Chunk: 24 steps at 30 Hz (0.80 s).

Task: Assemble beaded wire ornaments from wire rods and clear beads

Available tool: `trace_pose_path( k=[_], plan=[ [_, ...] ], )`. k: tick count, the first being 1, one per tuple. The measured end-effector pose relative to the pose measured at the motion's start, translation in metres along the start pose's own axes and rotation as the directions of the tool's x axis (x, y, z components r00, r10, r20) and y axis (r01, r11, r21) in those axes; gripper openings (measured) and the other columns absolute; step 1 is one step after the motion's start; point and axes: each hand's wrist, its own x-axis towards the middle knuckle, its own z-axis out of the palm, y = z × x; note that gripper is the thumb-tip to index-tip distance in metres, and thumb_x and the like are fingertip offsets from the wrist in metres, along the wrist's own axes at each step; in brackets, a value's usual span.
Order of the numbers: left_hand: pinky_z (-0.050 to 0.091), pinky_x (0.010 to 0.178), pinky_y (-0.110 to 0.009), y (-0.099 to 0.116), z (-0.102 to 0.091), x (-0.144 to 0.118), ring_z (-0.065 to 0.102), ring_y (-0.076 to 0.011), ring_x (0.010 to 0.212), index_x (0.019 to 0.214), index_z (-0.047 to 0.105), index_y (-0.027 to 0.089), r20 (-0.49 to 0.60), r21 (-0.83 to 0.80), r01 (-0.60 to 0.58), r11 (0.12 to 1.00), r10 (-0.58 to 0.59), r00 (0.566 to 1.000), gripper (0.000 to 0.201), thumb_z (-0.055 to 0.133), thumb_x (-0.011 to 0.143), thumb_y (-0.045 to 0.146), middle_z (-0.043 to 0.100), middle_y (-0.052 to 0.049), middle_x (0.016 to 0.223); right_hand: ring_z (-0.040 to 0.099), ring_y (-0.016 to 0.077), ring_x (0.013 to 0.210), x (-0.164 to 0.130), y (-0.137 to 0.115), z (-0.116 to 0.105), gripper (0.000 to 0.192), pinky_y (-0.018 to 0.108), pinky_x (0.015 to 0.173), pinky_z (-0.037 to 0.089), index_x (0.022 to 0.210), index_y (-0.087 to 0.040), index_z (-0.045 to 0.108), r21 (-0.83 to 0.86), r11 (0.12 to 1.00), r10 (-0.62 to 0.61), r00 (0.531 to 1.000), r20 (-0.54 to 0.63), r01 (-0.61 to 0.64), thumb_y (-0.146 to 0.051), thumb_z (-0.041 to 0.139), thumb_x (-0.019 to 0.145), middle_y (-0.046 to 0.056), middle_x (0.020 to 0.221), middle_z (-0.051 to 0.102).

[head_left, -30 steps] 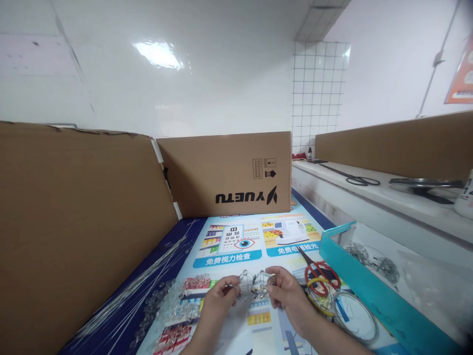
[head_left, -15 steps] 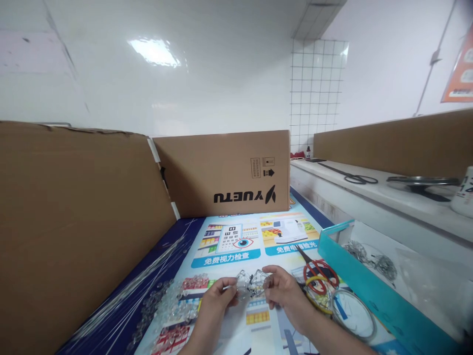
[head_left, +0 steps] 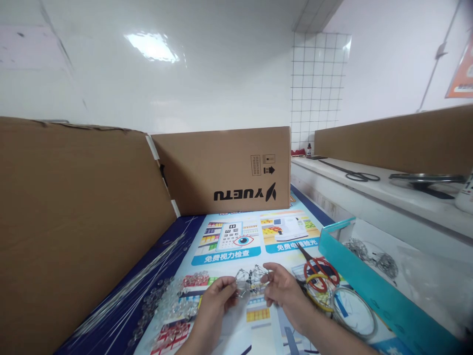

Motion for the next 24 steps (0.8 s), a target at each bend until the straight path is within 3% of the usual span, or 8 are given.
trace_pose_path(
  k=[5,13,17,19,24],
  plan=[
    [0.044,0.053,-0.021,0.000,-0.001,0.000,0.055,-0.0113,0.058,0.072,0.060,0.015,0.026,-0.028,0.003,1.000,-0.003,1.000,0.019,0.072,0.062,0.026,0.060,0.000,0.062,0.052,0.0090,0.053,-0.004,-0.002,0.007,0.048,0.024,0.048,0.042,0.104,-0.023,0.052,-0.004,0.999,-0.045,0.998,-0.043,0.044,-0.019,0.069,0.059,0.000,0.086,0.056],
    [0.043,0.052,-0.020,-0.002,-0.003,0.001,0.055,-0.0105,0.058,0.071,0.060,0.016,0.022,-0.036,0.005,0.999,-0.004,1.000,0.019,0.072,0.062,0.027,0.058,0.002,0.062,0.057,0.0107,0.059,-0.007,0.001,0.008,0.039,0.029,0.058,0.046,0.104,-0.023,0.050,-0.030,0.998,-0.067,0.968,-0.242,0.061,-0.017,0.059,0.066,0.003,0.099,0.050],
    [0.043,0.051,-0.019,-0.002,-0.003,0.000,0.055,-0.0108,0.060,0.071,0.059,0.017,0.026,-0.044,0.005,0.999,-0.004,1.000,0.018,0.072,0.062,0.027,0.058,0.003,0.062,0.056,0.0088,0.054,-0.006,0.002,0.006,0.034,0.029,0.057,0.045,0.099,-0.022,0.050,-0.031,0.995,-0.096,0.961,-0.259,0.091,-0.016,0.056,0.066,0.003,0.099,0.049],
    [0.043,0.052,-0.019,-0.001,-0.003,0.000,0.055,-0.0106,0.060,0.071,0.059,0.017,0.029,-0.048,0.011,0.999,-0.009,1.000,0.017,0.071,0.064,0.026,0.057,0.003,0.063,0.055,0.0094,0.054,-0.007,0.001,0.006,0.031,0.028,0.056,0.044,0.095,-0.021,0.051,-0.049,0.994,-0.108,0.962,-0.250,0.099,-0.016,0.056,0.066,0.002,0.094,0.051],
    [0.045,0.052,-0.020,0.001,-0.003,0.000,0.054,-0.0106,0.059,0.073,0.060,0.016,0.031,-0.062,0.022,0.998,-0.021,0.999,0.016,0.071,0.065,0.025,0.057,0.002,0.063,0.054,0.0132,0.054,-0.011,-0.004,0.012,0.023,0.028,0.060,0.043,0.091,-0.020,0.047,-0.152,0.982,-0.139,0.967,-0.212,0.108,-0.015,0.053,0.070,-0.005,0.057,0.053]
  ],
)
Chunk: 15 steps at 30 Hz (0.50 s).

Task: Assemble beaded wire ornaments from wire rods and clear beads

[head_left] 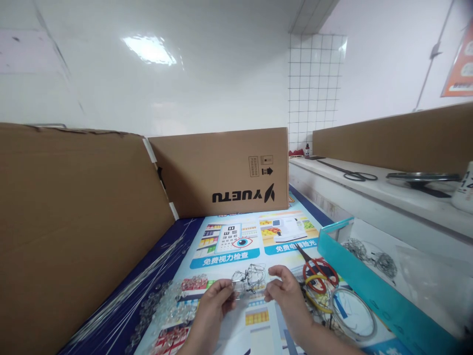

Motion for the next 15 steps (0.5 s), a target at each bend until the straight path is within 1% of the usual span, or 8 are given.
trace_pose_path(
  k=[5,9,12,15],
  plan=[
    [0.045,0.052,-0.020,0.001,0.001,0.000,0.054,-0.0107,0.059,0.073,0.061,0.015,-0.001,-0.021,0.006,1.000,-0.006,1.000,0.018,0.072,0.062,0.024,0.058,0.001,0.064,0.052,0.0136,0.054,-0.001,0.002,0.003,0.026,0.028,0.058,0.043,0.092,-0.020,0.045,-0.010,1.000,-0.008,1.000,0.007,0.008,-0.015,0.054,0.068,-0.006,0.054,0.050],
    [0.046,0.053,-0.021,0.000,0.000,0.000,0.053,-0.0101,0.058,0.072,0.061,0.016,-0.006,-0.024,-0.001,1.000,0.001,1.000,0.019,0.073,0.061,0.025,0.058,0.001,0.065,0.051,0.0133,0.055,0.000,0.012,0.001,0.029,0.026,0.057,0.042,0.096,-0.020,0.046,-0.060,0.996,-0.072,0.997,0.014,0.073,-0.014,0.053,0.069,-0.006,0.056,0.051],
    [0.045,0.053,-0.021,-0.002,-0.001,0.000,0.051,-0.0094,0.057,0.072,0.059,0.016,-0.002,-0.014,0.001,1.000,-0.001,1.000,0.018,0.072,0.063,0.024,0.057,0.002,0.063,0.053,0.0138,0.057,0.000,0.017,0.000,0.026,0.025,0.057,0.042,0.097,-0.021,0.047,-0.104,0.989,-0.107,0.994,0.026,0.109,-0.015,0.052,0.072,-0.005,0.060,0.053],
    [0.045,0.052,-0.020,-0.003,0.000,0.000,0.051,-0.0093,0.057,0.072,0.059,0.015,0.007,0.001,0.005,1.000,-0.005,1.000,0.017,0.071,0.065,0.024,0.056,0.002,0.062,0.055,0.0152,0.061,0.000,0.017,-0.001,0.019,0.025,0.057,0.042,0.090,-0.021,0.051,-0.184,0.971,-0.153,0.988,0.004,0.151,-0.017,0.053,0.071,-0.002,0.065,0.056]
  ],
)
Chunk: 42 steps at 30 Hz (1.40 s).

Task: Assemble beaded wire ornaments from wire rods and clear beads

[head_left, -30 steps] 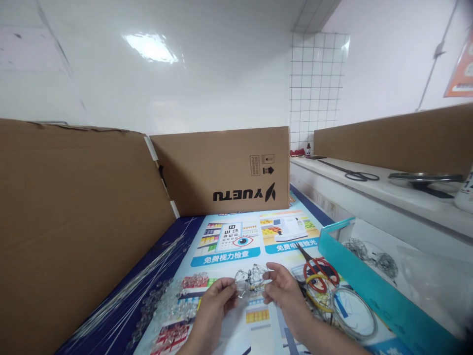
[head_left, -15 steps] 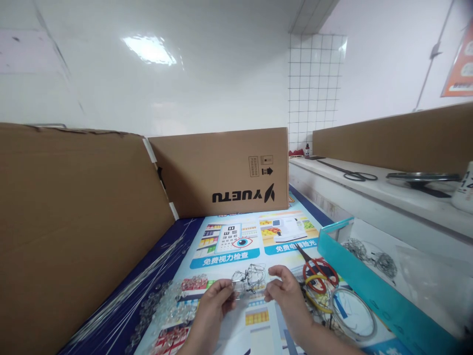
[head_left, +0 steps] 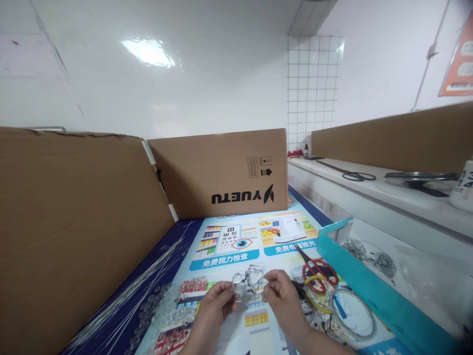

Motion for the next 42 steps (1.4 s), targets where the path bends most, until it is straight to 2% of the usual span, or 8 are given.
trace_pose_path(
  k=[4,9,13,18,22,31,38,42],
  plan=[
    [0.045,0.052,-0.020,0.000,0.001,-0.001,0.051,-0.0099,0.058,0.071,0.058,0.016,0.011,0.014,0.001,1.000,-0.001,1.000,0.016,0.071,0.066,0.023,0.056,0.002,0.062,0.055,0.0163,0.067,0.001,-0.001,-0.001,0.009,0.026,0.060,0.043,0.077,-0.021,0.055,-0.137,0.987,-0.095,0.994,-0.054,0.087,-0.016,0.053,0.070,0.000,0.071,0.057],
    [0.044,0.050,-0.020,0.001,0.003,0.000,0.050,-0.0096,0.056,0.067,0.057,0.015,0.030,0.019,0.015,1.000,-0.016,0.999,0.015,0.070,0.067,0.022,0.054,0.003,0.059,0.052,0.0147,0.065,0.002,-0.002,-0.003,0.010,0.024,0.059,0.042,0.070,-0.020,0.054,-0.216,0.965,-0.158,0.987,-0.038,0.147,-0.011,0.049,0.069,0.000,0.072,0.054],
    [0.044,0.050,-0.019,0.002,0.002,-0.001,0.052,-0.0096,0.057,0.068,0.058,0.015,0.025,-0.008,0.018,1.000,-0.018,1.000,0.014,0.070,0.067,0.022,0.056,0.001,0.062,0.052,0.0154,0.066,0.002,-0.004,-0.003,0.007,0.024,0.059,0.043,0.073,-0.020,0.056,-0.166,0.980,-0.117,0.992,-0.041,0.109,-0.015,0.054,0.068,0.000,0.071,0.055],
    [0.047,0.053,-0.020,0.005,0.000,-0.001,0.055,-0.0108,0.062,0.072,0.061,0.015,0.010,-0.053,0.027,0.998,-0.026,1.000,0.014,0.072,0.065,0.021,0.060,-0.001,0.072,0.053,0.0149,0.065,0.002,-0.003,-0.002,0.020,0.025,0.059,0.045,0.088,-0.020,0.055,-0.035,0.999,-0.026,0.999,-0.035,0.025,-0.019,0.058,0.069,0.000,0.073,0.053],
    [0.047,0.051,-0.019,0.006,-0.001,0.001,0.056,-0.0105,0.061,0.072,0.062,0.015,0.015,-0.075,0.035,0.997,-0.034,0.999,0.013,0.072,0.065,0.019,0.059,-0.001,0.072,0.053,0.0146,0.068,0.001,-0.001,-0.001,0.025,0.025,0.060,0.045,0.094,-0.019,0.053,0.015,1.000,-0.014,1.000,-0.008,0.014,-0.018,0.058,0.069,0.000,0.078,0.052],
    [0.047,0.051,-0.017,0.007,-0.003,0.001,0.055,-0.0091,0.063,0.075,0.062,0.015,0.066,-0.108,0.028,0.994,-0.021,0.998,0.010,0.070,0.070,0.018,0.057,0.000,0.074,0.055,0.0152,0.074,-0.006,-0.011,0.002,0.022,0.025,0.065,0.047,0.092,-0.020,0.055,-0.100,0.982,-0.160,0.987,0.012,0.160,-0.013,0.053,0.071,0.001,0.079,0.054],
    [0.046,0.049,-0.016,0.007,-0.003,0.002,0.057,-0.0092,0.063,0.076,0.061,0.015,0.088,-0.136,0.025,0.990,-0.013,0.996,0.013,0.071,0.068,0.017,0.056,0.000,0.074,0.055,0.0147,0.080,-0.009,-0.020,0.001,0.021,0.024,0.069,0.049,0.091,-0.021,0.055,-0.218,0.925,-0.292,0.949,0.121,0.313,-0.009,0.048,0.075,0.003,0.088,0.052],
    [0.046,0.048,-0.017,0.005,-0.002,0.003,0.057,-0.0095,0.062,0.075,0.061,0.016,0.096,-0.151,0.018,0.988,-0.004,0.995,0.013,0.071,0.067,0.018,0.058,0.000,0.075,0.054,0.0153,0.081,-0.011,-0.026,0.001,0.017,0.025,0.070,0.048,0.089,-0.021,0.055,-0.258,0.907,-0.306,0.941,0.144,0.334,-0.011,0.048,0.077,0.003,0.089,0.053]
  ],
)
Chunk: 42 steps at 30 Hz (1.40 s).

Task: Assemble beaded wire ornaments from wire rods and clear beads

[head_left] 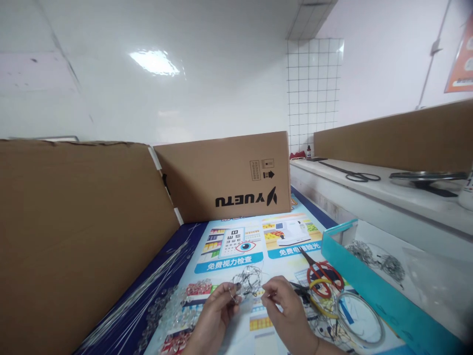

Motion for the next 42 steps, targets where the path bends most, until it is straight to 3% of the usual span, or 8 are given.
trace_pose_path(
  k=[14,33,42],
  plan=[
    [0.045,0.052,-0.018,-0.002,0.004,-0.005,0.057,-0.0101,0.063,0.072,0.058,0.017,0.027,0.049,-0.029,0.998,0.028,0.999,0.010,0.068,0.071,0.020,0.059,0.001,0.069,0.052,0.0147,0.073,0.002,0.004,0.001,0.009,0.023,0.063,0.043,0.075,-0.020,0.054,0.026,0.997,0.071,0.997,-0.030,-0.070,-0.011,0.052,0.075,0.001,0.078,0.052],
    [0.042,0.050,-0.021,-0.004,0.010,-0.005,0.058,-0.0110,0.060,0.066,0.055,0.017,-0.002,0.115,-0.055,0.992,0.055,0.998,0.018,0.073,0.065,0.021,0.063,0.000,0.076,0.052,0.0151,0.071,0.002,0.007,0.000,0.005,0.025,0.063,0.042,0.075,-0.019,0.056,0.060,0.992,0.116,0.992,-0.057,-0.113,-0.014,0.054,0.075,0.000,0.075,0.053],
    [0.040,0.048,-0.019,-0.003,0.014,-0.008,0.057,-0.0089,0.057,0.063,0.054,0.016,-0.022,0.154,-0.062,0.986,0.066,0.998,0.020,0.074,0.063,0.021,0.063,-0.001,0.083,0.052,0.0159,0.069,0.002,0.006,-0.001,0.003,0.025,0.061,0.043,0.074,-0.019,0.055,0.126,0.970,0.221,0.971,-0.089,-0.209,-0.018,0.057,0.073,0.000,0.072,0.054]
  ],
)
